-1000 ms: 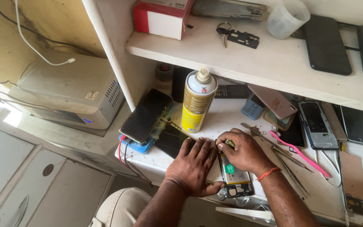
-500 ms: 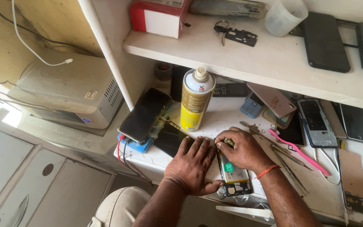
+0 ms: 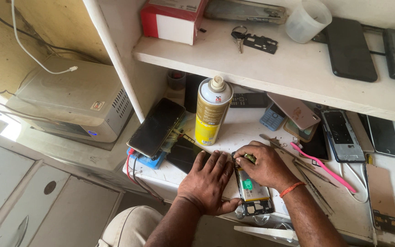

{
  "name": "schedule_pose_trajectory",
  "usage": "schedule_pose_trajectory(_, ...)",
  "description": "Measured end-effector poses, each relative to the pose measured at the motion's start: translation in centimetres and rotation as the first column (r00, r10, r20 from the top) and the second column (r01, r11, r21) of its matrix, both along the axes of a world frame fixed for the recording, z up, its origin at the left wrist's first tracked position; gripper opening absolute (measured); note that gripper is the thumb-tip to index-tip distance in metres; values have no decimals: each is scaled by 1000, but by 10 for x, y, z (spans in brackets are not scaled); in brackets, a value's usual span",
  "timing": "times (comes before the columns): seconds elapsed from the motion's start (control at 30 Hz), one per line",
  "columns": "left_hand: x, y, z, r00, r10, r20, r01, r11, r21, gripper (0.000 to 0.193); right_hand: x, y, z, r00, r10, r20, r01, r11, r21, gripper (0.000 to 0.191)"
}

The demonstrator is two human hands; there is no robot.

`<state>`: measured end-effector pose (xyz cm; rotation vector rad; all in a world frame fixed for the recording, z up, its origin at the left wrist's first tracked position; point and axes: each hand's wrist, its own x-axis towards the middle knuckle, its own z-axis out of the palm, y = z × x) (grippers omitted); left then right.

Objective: The person works at a cluttered repair bench on a disassembled smartphone lying open on the work surface. They hold the phone steady with one hand while using a small hand tool with the other to work on the phone's internal components, repositioning the phone and continuing the work throughout the episode.

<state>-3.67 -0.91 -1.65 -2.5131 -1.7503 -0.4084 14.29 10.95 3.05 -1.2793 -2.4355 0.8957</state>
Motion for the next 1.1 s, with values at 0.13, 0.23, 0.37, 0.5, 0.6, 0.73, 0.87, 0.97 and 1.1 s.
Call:
schedule_pose_trajectory(0.13,0,-1,0,1000,1,6,-1,1000,22,101,-1,-3,2,997,7,-78,-6,1000,10,14)
schedule_pose_trajectory(0.23,-1,-2,1,1000,-1,8,0,999,48,100,-3,-7,6,993,6,-117,-1,999,45,13)
schedule_pose_trajectory(0.37,0,-2,2,999,6,41,-9,998,63,98,-10,-14,9,1000,6,-26,-2,987,161,14)
schedule_pose_trajectory(0.5,0,-1,1,999,8,42,-11,997,78,92,-14,-16,11,998,20,56,-29,983,181,14)
schedule_pose_trajectory(0.6,1,0,1,1000,24,3,-25,998,49,77,-15,-16,12,997,36,62,-48,976,214,15)
schedule_pose_trajectory(0.73,1,-3,1,999,14,42,-17,998,56,66,-12,-16,15,992,-6,129,-20,980,200,15)
schedule_pose_trajectory(0.87,0,-3,4,996,1,87,-7,998,62,59,-15,-17,17,993,-18,121,-9,976,219,15)
schedule_pose_trajectory(0.97,0,-3,5,991,-10,132,-1,997,81,56,-19,-19,14,993,14,114,-41,970,239,15)
schedule_pose_trajectory(1.1,0,-4,4,991,-20,132,9,996,88,55,-22,-19,13,990,34,133,-66,968,241,12)
